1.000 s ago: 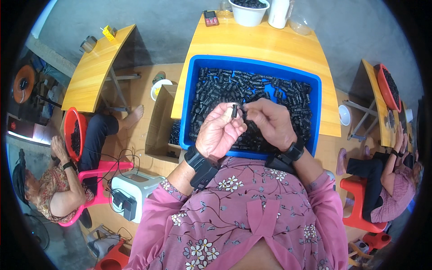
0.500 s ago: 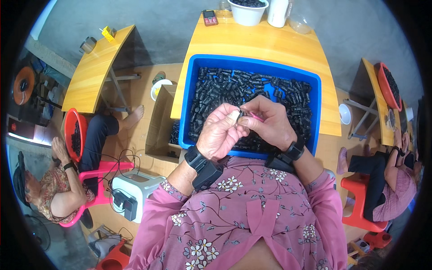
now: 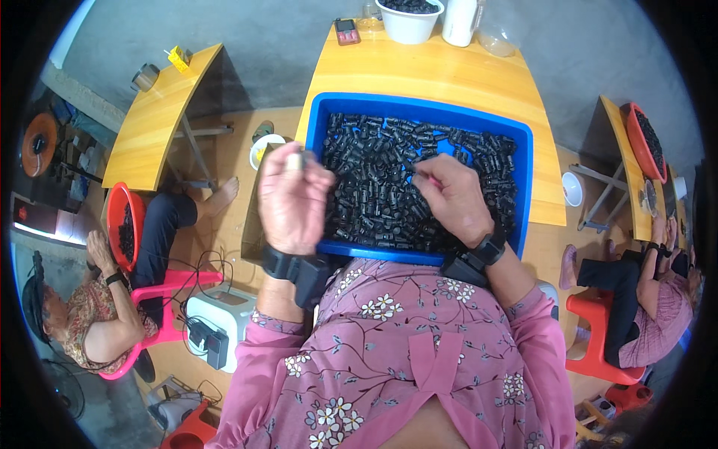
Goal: Assembling small plastic components by inserting white and pink pins into black plastic housings.
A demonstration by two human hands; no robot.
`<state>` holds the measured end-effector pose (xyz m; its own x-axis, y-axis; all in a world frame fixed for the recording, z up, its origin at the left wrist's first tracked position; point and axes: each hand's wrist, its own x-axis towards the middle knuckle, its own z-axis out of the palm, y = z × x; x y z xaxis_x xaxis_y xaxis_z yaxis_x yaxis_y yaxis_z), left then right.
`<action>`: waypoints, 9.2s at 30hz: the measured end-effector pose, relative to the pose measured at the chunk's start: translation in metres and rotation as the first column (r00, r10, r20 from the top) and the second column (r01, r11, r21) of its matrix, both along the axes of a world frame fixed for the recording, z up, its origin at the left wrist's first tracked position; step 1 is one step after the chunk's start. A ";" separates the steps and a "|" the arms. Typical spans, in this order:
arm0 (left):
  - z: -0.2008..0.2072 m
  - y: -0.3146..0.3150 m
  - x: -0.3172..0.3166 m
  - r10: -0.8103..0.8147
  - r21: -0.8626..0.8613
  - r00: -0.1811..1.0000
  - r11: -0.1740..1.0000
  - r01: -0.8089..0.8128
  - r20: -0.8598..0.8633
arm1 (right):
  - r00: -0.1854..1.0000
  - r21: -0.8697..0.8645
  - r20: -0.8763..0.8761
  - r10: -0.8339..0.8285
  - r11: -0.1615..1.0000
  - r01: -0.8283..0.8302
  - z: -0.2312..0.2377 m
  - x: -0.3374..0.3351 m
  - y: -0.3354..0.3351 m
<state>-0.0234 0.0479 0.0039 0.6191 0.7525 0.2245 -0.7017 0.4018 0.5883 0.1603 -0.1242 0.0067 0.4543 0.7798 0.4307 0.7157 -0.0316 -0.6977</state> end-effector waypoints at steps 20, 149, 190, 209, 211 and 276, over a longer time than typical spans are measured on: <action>-0.053 0.059 -0.032 0.647 0.122 0.595 0.719 -0.684 -0.477 | 0.966 -0.406 0.201 0.161 0.911 -0.068 0.010 -0.001 0.002; -0.029 -0.049 0.034 -0.551 -0.396 0.828 0.741 0.542 0.101 | 0.961 0.162 -0.154 0.230 0.965 -0.205 0.008 -0.010 0.000; -0.022 -0.053 0.032 -0.607 -0.359 0.793 0.727 0.585 0.062 | 0.871 0.101 -0.436 0.225 0.974 -0.201 0.015 -0.013 -0.002; -0.021 -0.054 0.033 -0.621 -0.349 0.783 0.724 0.594 0.044 | 0.821 0.090 -0.538 0.193 0.981 -0.171 0.012 -0.008 -0.001; -0.021 -0.055 0.033 -0.613 -0.356 0.790 0.731 0.583 0.036 | 0.853 0.075 -0.485 0.194 0.981 -0.180 0.015 -0.010 -0.001; -0.011 -0.055 0.031 -0.194 0.081 0.917 0.968 0.236 -0.349 | 0.908 0.153 -0.358 0.218 0.973 -0.174 0.013 -0.009 -0.004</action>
<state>0.0074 -0.0073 -0.0074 0.8175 0.5734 0.0541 -0.3588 0.4336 0.8266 0.1515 -0.1278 0.0196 0.4415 0.8248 0.3533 0.3886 0.1791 -0.9038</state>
